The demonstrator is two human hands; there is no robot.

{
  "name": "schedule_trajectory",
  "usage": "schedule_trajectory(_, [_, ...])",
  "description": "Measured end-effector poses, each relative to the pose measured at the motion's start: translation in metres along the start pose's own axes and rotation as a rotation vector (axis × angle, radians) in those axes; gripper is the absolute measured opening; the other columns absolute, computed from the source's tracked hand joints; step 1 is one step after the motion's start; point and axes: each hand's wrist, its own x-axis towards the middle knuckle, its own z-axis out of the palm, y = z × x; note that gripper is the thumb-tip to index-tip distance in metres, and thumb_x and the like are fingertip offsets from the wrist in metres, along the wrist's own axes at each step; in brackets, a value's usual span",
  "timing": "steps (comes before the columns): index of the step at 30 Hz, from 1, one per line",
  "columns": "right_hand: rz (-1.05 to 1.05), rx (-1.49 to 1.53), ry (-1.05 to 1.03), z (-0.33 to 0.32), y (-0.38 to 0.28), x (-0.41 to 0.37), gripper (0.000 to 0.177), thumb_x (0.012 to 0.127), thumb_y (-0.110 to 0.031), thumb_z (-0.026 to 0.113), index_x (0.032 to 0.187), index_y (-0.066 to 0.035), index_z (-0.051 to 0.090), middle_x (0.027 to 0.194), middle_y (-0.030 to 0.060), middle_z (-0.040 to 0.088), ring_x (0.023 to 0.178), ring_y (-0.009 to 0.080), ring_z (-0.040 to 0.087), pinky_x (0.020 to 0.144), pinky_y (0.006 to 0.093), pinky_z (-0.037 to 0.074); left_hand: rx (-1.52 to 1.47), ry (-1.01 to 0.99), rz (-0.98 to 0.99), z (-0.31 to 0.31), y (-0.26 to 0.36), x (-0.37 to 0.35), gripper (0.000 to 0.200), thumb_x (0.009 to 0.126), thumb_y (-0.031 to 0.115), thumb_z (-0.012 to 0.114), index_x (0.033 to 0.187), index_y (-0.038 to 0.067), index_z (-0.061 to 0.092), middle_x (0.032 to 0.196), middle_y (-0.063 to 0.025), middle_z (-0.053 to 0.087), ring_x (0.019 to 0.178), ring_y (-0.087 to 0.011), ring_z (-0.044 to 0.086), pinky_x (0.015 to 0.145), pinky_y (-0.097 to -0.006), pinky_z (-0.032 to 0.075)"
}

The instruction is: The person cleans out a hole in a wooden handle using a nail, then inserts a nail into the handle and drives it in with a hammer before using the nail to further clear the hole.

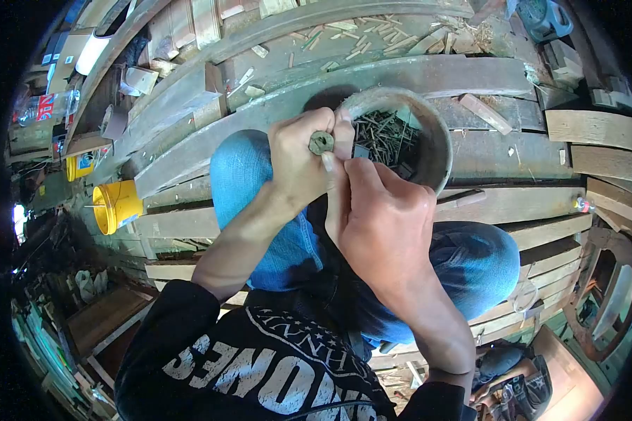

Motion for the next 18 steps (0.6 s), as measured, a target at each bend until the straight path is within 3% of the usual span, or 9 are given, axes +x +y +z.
schedule_trajectory(10, [0.063, 0.085, 0.022, 0.007, -0.010, 0.002, 0.024, 0.090, -0.012, 0.066, 0.071, -0.001, 0.057, 0.054, 0.0135, 0.054, 0.041, 0.0303, 0.053, 0.040, 0.0384, 0.039, 0.073, 0.216, 0.069, 0.005, -0.002, 0.005, 0.039, 0.085, 0.000, 0.064, 0.054, 0.004, 0.039, 0.048, -0.0063, 0.038, 0.042, -0.0118, 0.032, 0.039, -0.0322, 0.029])
schedule_trajectory(18, [0.171, 0.235, 0.100, 0.014, -0.013, 0.001, 0.032, 0.091, -0.012, 0.066, 0.064, -0.001, 0.053, 0.051, 0.0162, 0.049, 0.039, 0.0297, 0.050, 0.040, 0.0368, 0.037, 0.119, 0.300, 0.095, 0.008, -0.003, 0.008, 0.038, 0.084, 0.002, 0.067, 0.056, 0.004, 0.042, 0.048, -0.0044, 0.040, 0.043, -0.0102, 0.032, 0.039, -0.0303, 0.029])
